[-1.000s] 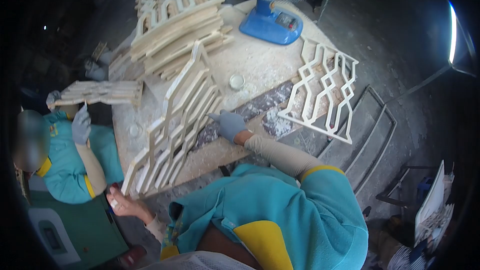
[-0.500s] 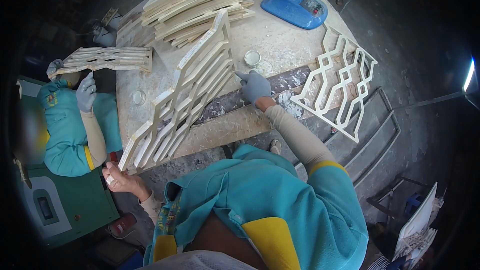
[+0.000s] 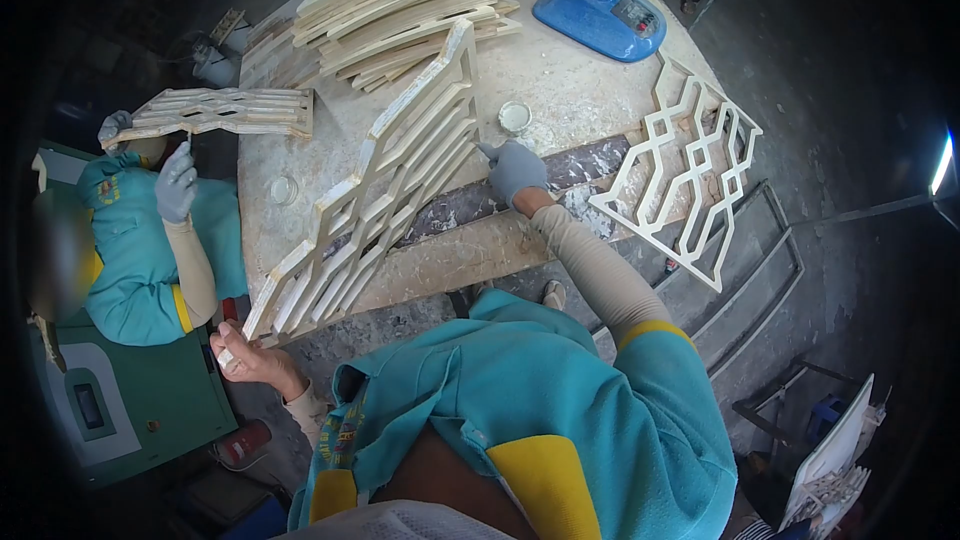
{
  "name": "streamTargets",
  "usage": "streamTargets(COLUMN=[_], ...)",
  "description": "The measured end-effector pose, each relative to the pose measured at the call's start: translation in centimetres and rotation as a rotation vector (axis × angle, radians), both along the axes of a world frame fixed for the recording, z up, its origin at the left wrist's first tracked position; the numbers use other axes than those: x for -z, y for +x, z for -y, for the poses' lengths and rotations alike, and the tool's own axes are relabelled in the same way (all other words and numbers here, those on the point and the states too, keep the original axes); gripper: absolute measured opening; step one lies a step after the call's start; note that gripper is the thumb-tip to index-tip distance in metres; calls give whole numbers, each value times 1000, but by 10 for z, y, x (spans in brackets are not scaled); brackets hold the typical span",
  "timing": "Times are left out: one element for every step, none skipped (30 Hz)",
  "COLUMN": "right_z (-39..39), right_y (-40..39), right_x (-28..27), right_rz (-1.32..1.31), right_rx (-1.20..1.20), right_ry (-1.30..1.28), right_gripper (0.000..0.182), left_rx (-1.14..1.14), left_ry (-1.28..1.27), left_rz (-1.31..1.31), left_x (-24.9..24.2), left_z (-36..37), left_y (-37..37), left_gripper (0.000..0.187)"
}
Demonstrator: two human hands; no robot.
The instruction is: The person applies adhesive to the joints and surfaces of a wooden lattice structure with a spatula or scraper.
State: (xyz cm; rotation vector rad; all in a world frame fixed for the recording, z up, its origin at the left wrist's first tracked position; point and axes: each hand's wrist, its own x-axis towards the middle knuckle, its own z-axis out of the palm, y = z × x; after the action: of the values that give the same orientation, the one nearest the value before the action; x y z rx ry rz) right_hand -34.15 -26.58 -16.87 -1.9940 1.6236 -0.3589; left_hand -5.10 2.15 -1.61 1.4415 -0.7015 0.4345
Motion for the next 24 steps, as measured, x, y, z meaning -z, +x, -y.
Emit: streamTargets(right_z=[2,4,4,4,8,15,21,28,36,44,52,59,62,65,64,64,65,67,69,70,70,71,72,72], right_y=[-2,-9,-19,-29,-37,-46,-51,-54,-57,-58,-57,-53,-49,-45,-41,-38,-35,-33,-32,-31,-29,-28,-28,-28], right_x=[-6,-13,-27,-36,-37,-38,-40,-44,-50,-54,-55,-56,-58,-59,-65,-68,-67,-65,-62,-59,-57,-55,-55,-56], right_rz=[-70,-71,-8,56,55,-9,-71,-73,-145,-216,-214,-327,-439,-437,-453,-471,-470,-480,-490,-490,-487,-483,-483,-482], right_rx=[-14,-13,-77,-143,-146,-93,-36,-35,-13,10,16,-45,-109,-104,-139,-175,-175,-209,-243,-244,-247,-251,-253,-253], right_ry=[116,114,135,157,155,59,-35,-33,-68,-104,-105,-109,-113,-117,-139,-161,-160,-181,-203,-203,-200,-198,-200,-184], right_gripper=[34,34,30,26,26,23,22,22,20,18,18,18,18,18,18,19,19,19,19,19,19,19,19,19], left_rx=[-6,-12,-12,-16,-23,-27,-23,-18,-15,-14,-12,-6,-4,-2,-2,-12,-21,-22,-21,-20,-20,-12,-6,-7], left_ry=[-6,-11,-13,-10,-7,-9,-17,-22,-20,-24,-29,-30,-22,-16,-16,-12,-6,-5,-11,-17,-18,-22,-27,-26], left_rz=[-18,-37,-38,-25,-14,-16,-27,-38,-38,-48,-57,-54,-77,-100,-99,-92,-85,-84,-61,-38,-37,-48,-59,-59], left_x=[-2,-2,-2,-2,-2,-3,-3,-5,-7,-9,-10,-10,-9,-8,-9,-10,-11,-11,-10,-9,-7,-4,-2,-3], left_z=[1,3,3,3,3,4,5,6,7,8,10,10,8,8,8,7,7,7,8,7,7,5,3,3], left_y=[-3,-5,-5,-5,-4,-5,-6,-8,-11,-13,-14,-14,-13,-11,-12,-14,-15,-15,-15,-15,-12,-10,-9,-9], left_gripper=[43,45,45,45,45,45,45,45,45,45,45,45,45,45,45,45,46,46,46,46,46,45,45,45])
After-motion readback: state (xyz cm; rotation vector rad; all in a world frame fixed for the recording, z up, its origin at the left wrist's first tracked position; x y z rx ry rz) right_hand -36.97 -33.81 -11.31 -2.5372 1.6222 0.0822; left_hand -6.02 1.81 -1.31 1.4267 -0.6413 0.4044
